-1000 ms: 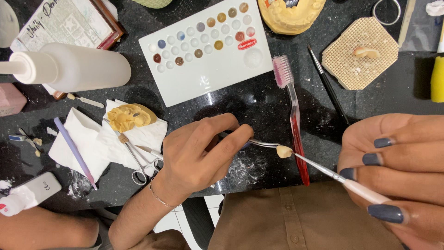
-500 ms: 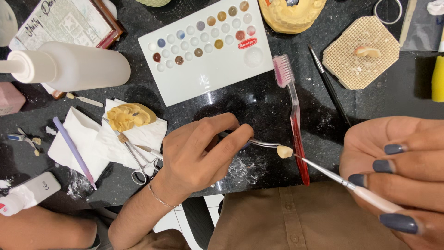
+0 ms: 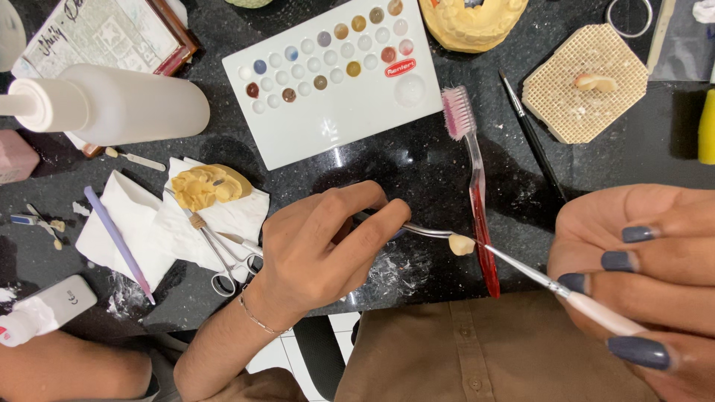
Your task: The person holds a small dental crown with tweezers in one hand and uses a fine brush in the other to apply and shape ceramic material on the crown, dipping the brush into a shade palette and adding liquid from a squeeze bottle. They occasionally reposition the crown with the tweezers while continuing to build up the material.
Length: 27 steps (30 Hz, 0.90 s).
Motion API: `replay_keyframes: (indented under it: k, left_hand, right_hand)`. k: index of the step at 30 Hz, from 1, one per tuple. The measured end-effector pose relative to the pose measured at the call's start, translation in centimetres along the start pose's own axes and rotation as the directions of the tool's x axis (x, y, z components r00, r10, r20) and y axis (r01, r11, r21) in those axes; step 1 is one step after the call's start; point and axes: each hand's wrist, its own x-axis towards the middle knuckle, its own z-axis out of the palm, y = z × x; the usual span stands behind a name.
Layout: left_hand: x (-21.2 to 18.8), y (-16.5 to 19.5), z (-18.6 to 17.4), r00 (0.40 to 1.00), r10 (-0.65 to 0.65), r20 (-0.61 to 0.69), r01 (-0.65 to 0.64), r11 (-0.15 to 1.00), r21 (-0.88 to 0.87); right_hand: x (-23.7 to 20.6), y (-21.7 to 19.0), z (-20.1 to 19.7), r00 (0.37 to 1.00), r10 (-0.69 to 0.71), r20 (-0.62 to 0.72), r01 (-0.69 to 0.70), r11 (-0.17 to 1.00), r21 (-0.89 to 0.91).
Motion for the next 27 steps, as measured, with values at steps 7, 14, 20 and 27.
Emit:
replay_keyframes:
  k: [7,14,20,27]
  left_hand:
    - [0.0,0.1,0.0,1.0,-0.011,0.0,0.011,1.0,-0.003]
    - [-0.1,0.1,-0.1,1.0,-0.015,0.0,0.015,1.0,-0.001]
    - [0.0,0.0,0.0,1.0,0.001,0.004,-0.001,1.0,-0.008]
    - [-0.1,0.0,0.0,1.0,0.0,0.002,0.0,1.0,0.004]
  right_hand:
    - [-1.3,0.6,0.3,0.998,0.044,0.053,-0.046,0.998,0.037]
    - [-6.8,2.9,0.7,0.961,0.164,0.221,-0.206,0.961,0.182]
    - [-6.7,2.9,0.3,0.876,0.229,0.426,-0.263,0.964,0.023]
    - [-5.2,1.0,-0.4,0.994,0.051,0.092,-0.036,0.987,-0.154]
